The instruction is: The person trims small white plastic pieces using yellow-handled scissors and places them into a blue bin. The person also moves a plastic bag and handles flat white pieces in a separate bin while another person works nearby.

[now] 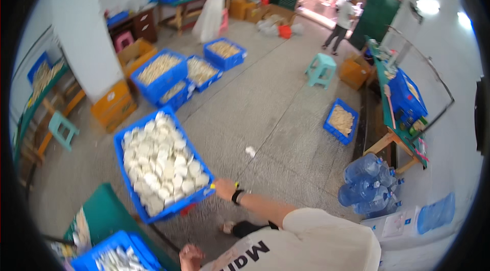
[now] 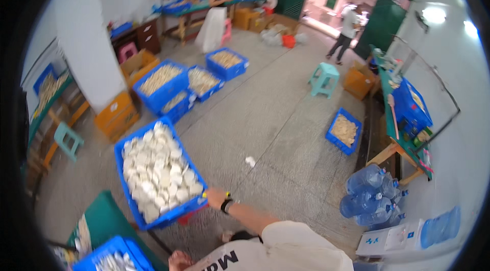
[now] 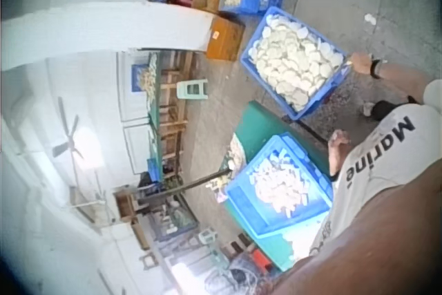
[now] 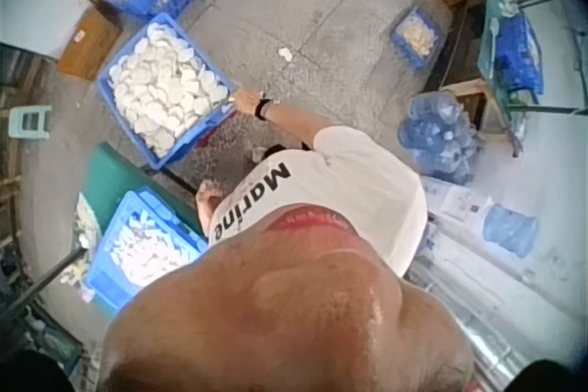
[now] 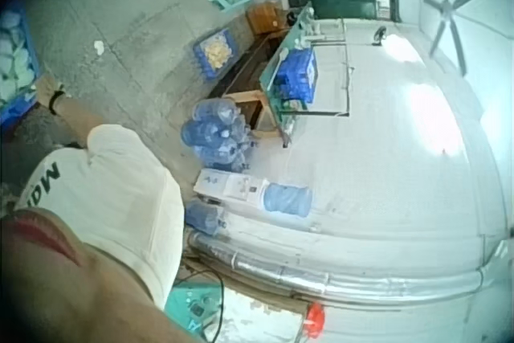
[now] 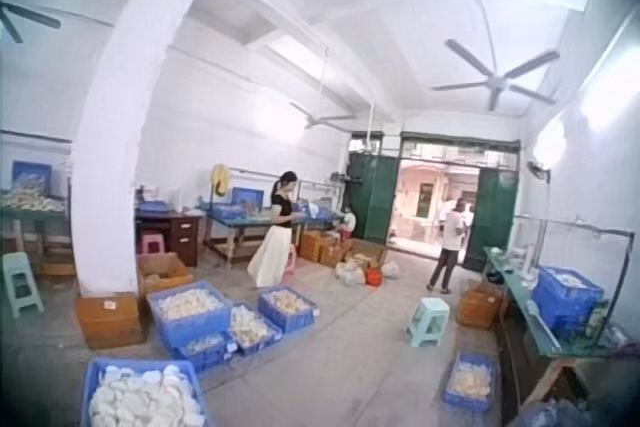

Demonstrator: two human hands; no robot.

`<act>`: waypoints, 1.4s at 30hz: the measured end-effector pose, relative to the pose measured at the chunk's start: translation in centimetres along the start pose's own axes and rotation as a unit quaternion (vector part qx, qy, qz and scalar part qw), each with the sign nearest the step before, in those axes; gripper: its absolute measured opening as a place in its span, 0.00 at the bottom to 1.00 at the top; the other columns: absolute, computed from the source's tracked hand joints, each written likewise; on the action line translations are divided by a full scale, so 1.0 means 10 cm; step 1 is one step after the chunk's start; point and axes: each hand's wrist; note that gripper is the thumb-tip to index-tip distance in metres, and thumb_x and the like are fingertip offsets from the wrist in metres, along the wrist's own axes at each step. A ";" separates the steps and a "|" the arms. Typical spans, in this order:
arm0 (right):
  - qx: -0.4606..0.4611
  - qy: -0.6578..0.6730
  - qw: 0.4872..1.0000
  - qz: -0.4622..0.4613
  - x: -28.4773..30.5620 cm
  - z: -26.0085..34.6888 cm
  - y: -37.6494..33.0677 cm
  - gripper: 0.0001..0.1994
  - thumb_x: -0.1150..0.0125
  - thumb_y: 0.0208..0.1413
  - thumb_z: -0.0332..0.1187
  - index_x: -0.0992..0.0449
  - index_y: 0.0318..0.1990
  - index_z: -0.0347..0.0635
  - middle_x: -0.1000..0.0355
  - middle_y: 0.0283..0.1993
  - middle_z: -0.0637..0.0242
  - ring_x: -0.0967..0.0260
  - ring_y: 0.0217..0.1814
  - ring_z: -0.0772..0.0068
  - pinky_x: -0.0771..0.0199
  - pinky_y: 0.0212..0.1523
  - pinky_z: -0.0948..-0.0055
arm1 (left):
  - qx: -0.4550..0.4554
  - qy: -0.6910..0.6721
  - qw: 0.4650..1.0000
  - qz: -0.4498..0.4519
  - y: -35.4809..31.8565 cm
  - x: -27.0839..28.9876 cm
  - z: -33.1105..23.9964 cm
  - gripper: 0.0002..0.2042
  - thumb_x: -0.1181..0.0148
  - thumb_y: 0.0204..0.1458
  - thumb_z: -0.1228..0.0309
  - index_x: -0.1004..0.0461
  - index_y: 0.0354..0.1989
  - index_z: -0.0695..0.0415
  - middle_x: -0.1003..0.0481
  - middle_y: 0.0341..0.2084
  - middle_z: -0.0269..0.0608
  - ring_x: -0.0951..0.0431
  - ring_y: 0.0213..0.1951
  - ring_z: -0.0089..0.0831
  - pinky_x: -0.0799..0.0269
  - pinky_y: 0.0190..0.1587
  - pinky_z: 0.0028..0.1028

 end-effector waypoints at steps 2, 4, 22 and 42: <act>0.002 0.048 0.998 -0.037 -0.05 -0.04 -0.03 0.10 0.46 0.46 0.31 0.23 0.35 0.39 0.26 0.28 0.49 0.27 0.30 0.46 0.29 0.30 0.52 | -0.086 0.019 0.995 -0.038 0.03 -0.02 0.05 0.05 0.46 0.38 0.78 0.36 0.22 0.56 0.37 0.18 0.35 0.36 0.21 0.27 0.36 0.28 0.28; 0.078 -0.065 0.994 0.046 -0.06 -0.11 -0.01 0.10 0.45 0.46 0.30 0.23 0.36 0.42 0.28 0.21 0.50 0.29 0.25 0.45 0.31 0.27 0.50 | -0.085 0.037 0.994 -0.064 -0.09 0.01 0.04 0.04 0.48 0.38 0.79 0.35 0.23 0.57 0.36 0.20 0.34 0.33 0.25 0.25 0.34 0.33 0.27; 0.540 0.304 0.608 0.497 -0.14 3.29 -2.09 0.07 0.45 0.61 0.29 0.24 0.43 0.41 0.32 0.24 0.68 0.39 0.23 0.77 0.38 0.25 0.76 | -0.417 -0.320 0.681 -0.510 -2.39 -0.52 2.14 0.07 0.48 0.55 0.63 0.33 0.30 0.53 0.35 0.26 0.28 0.36 0.30 0.20 0.35 0.36 0.23; 0.725 0.184 0.421 0.514 -0.18 4.61 -5.19 0.12 0.48 0.63 0.35 0.28 0.51 0.42 0.31 0.24 0.58 0.34 0.23 0.69 0.36 0.26 0.70 | -0.546 -0.175 0.572 -0.587 -4.56 0.40 3.48 0.13 0.43 0.55 0.78 0.29 0.49 0.62 0.26 0.42 0.39 0.23 0.44 0.28 0.23 0.45 0.29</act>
Point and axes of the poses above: each hand's wrist, its own y-axis towards the middle knuckle, its own x-axis out of the back of the hand, z = x × y
